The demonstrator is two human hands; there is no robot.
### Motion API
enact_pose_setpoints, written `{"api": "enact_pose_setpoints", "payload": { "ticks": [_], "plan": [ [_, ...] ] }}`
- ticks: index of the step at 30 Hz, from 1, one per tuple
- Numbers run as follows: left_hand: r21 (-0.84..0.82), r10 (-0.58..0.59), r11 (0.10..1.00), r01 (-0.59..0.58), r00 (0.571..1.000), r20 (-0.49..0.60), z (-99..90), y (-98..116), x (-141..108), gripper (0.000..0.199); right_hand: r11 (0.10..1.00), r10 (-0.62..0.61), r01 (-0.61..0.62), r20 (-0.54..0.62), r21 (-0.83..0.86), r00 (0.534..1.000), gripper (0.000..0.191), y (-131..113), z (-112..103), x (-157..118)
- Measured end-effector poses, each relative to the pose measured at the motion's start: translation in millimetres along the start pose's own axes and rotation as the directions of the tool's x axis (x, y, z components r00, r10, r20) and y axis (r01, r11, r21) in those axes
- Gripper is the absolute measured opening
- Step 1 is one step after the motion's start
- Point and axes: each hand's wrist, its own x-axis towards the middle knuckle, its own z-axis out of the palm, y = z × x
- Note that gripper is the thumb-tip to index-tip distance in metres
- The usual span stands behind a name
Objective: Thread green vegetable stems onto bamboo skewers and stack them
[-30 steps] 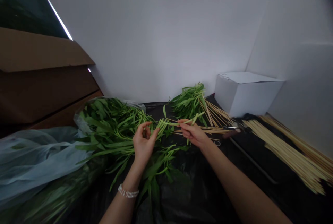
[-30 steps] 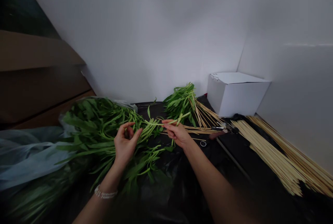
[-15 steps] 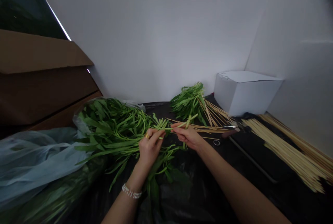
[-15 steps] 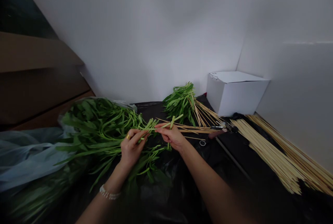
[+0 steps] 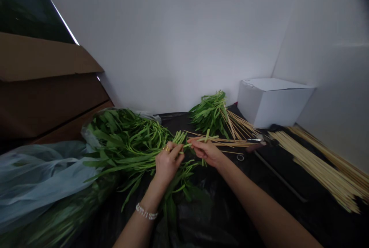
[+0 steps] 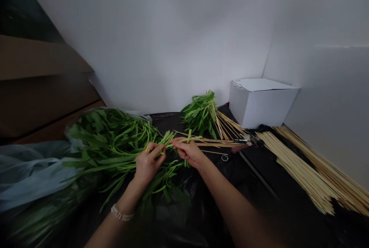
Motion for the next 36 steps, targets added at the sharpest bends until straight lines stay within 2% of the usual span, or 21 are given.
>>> {"api": "enact_pose_setpoints", "payload": {
  "ticks": [6, 9, 10, 12, 14, 15, 16, 18, 20, 21, 22, 23, 24, 25, 26, 28, 29, 30, 31, 34, 36],
  "plan": [
    [-0.22, -0.191, 0.959, 0.178, 0.981, -0.037, -4.1, 6.3, 5.6, 0.011, 1.0, 0.014, -0.014, 0.033, -0.004, 0.999, 0.026, 2.1, 2.3, -0.6],
    [-0.43, -0.405, 0.832, 0.351, 0.914, -0.038, -7.0, -2.6, 10.9, 0.013, 1.0, -0.004, 0.004, 0.023, 0.016, 1.0, 0.028, 0.3, -0.9, 1.0],
    [-0.505, -0.498, 0.757, 0.414, 0.866, -0.036, -8.6, -8.5, 13.0, 0.014, 0.999, -0.012, 0.012, 0.0, 0.038, 1.0, 0.029, -1.7, -4.1, 2.2],
    [-0.666, -0.685, 0.541, 0.513, 0.728, 0.004, -13.4, -23.1, 17.4, 0.014, 0.995, -0.034, 0.04, -0.064, 0.088, 0.997, 0.033, -6.9, -13.7, 5.3],
    [-0.822, -0.793, 0.244, 0.514, 0.594, 0.136, -20.4, -38.0, 21.3, 0.011, 0.989, -0.046, 0.063, -0.125, 0.132, 0.991, 0.037, -11.9, -24.8, 8.8],
    [-0.877, -0.798, 0.083, 0.473, 0.559, 0.226, -24.5, -44.3, 22.7, 0.011, 0.987, -0.038, 0.061, -0.147, 0.152, 0.988, 0.039, -13.8, -29.8, 10.5],
    [-0.909, -0.778, -0.069, 0.412, 0.548, 0.307, -28.6, -49.4, 23.8, 0.012, 0.984, -0.015, 0.044, -0.168, 0.171, 0.986, 0.041, -15.0, -33.9, 11.9],
    [-0.901, -0.692, -0.325, 0.288, 0.577, 0.434, -35.9, -55.3, 24.6, 0.012, 0.977, 0.057, -0.011, -0.211, 0.212, 0.976, 0.044, -15.5, -38.4, 13.7],
    [-0.849, -0.607, -0.478, 0.226, 0.613, 0.505, -39.5, -56.5, 24.1, 0.008, 0.964, 0.12, -0.054, -0.244, 0.261, 0.962, 0.044, -13.8, -38.5, 14.3],
    [-0.83, -0.579, -0.504, 0.239, 0.62, 0.53, -39.3, -55.9, 23.6, 0.007, 0.957, 0.139, -0.065, -0.247, 0.284, 0.959, 0.043, -12.4, -37.4, 14.2],
    [-0.827, -0.568, -0.485, 0.284, 0.617, 0.545, -37.7, -54.7, 22.8, 0.01, 0.951, 0.15, -0.074, -0.241, 0.301, 0.959, 0.041, -10.7, -36.0, 13.9],
    [-0.837, -0.582, -0.41, 0.362, 0.603, 0.545, -34.9, -53.3, 21.8, 0.016, 0.947, 0.157, -0.081, -0.229, 0.31, 0.961, 0.038, -8.9, -34.7, 13.6],
    [-0.843, -0.619, -0.271, 0.464, 0.587, 0.522, -31.3, -51.7, 20.6, 0.022, 0.947, 0.163, -0.091, -0.214, 0.309, 0.963, 0.034, -6.9, -33.6, 13.4],
    [-0.813, -0.664, -0.071, 0.578, 0.581, 0.471, -27.3, -50.0, 19.2, 0.025, 0.95, 0.168, -0.105, -0.198, 0.296, 0.966, 0.03, -5.1, -32.9, 13.2],
    [-0.724, -0.697, 0.167, 0.669, 0.599, 0.393, -23.6, -48.4, 17.4, 0.023, 0.955, 0.171, -0.117, -0.183, 0.272, 0.968, 0.026, -3.3, -32.6, 13.1],
    [-0.38, -0.674, 0.59, 0.712, 0.694, 0.254, -18.0, -45.3, 13.6, 0.012, 0.969, 0.157, -0.123, -0.152, 0.213, 0.976, 0.022, -0.5, -33.2, 13.4],
    [-0.181, -0.63, 0.719, 0.671, 0.739, 0.239, -16.5, -43.8, 11.7, 0.009, 0.975, 0.145, -0.118, -0.136, 0.186, 0.98, 0.022, 0.5, -33.8, 13.6],
    [-0.006, -0.588, 0.791, 0.611, 0.765, 0.263, -15.7, -42.6, 9.8, 0.012, 0.98, 0.131, -0.11, -0.123, 0.166, 0.984, 0.022, 1.1, -34.4, 13.9],
    [0.132, -0.562, 0.824, 0.551, 0.765, 0.313, -15.7, -41.6, 8.2, 0.016, 0.983, 0.119, -0.101, -0.113, 0.152, 0.986, 0.023, 1.6, -34.9, 14.1],
    [0.35, -0.552, 0.833, 0.43, 0.693, 0.464, -16.6, -40.4, 4.5, 0.02, 0.986, 0.108, -0.094, -0.101, 0.135, 0.989, 0.027, 1.8, -35.2, 14.2],
    [0.399, -0.555, 0.828, 0.394, 0.676, 0.485, -16.6, -40.3, 2.9, 0.021, 0.987, 0.112, -0.098, -0.107, 0.127, 0.988, 0.028, 1.7, -34.5, 14.0]
  ]
}}
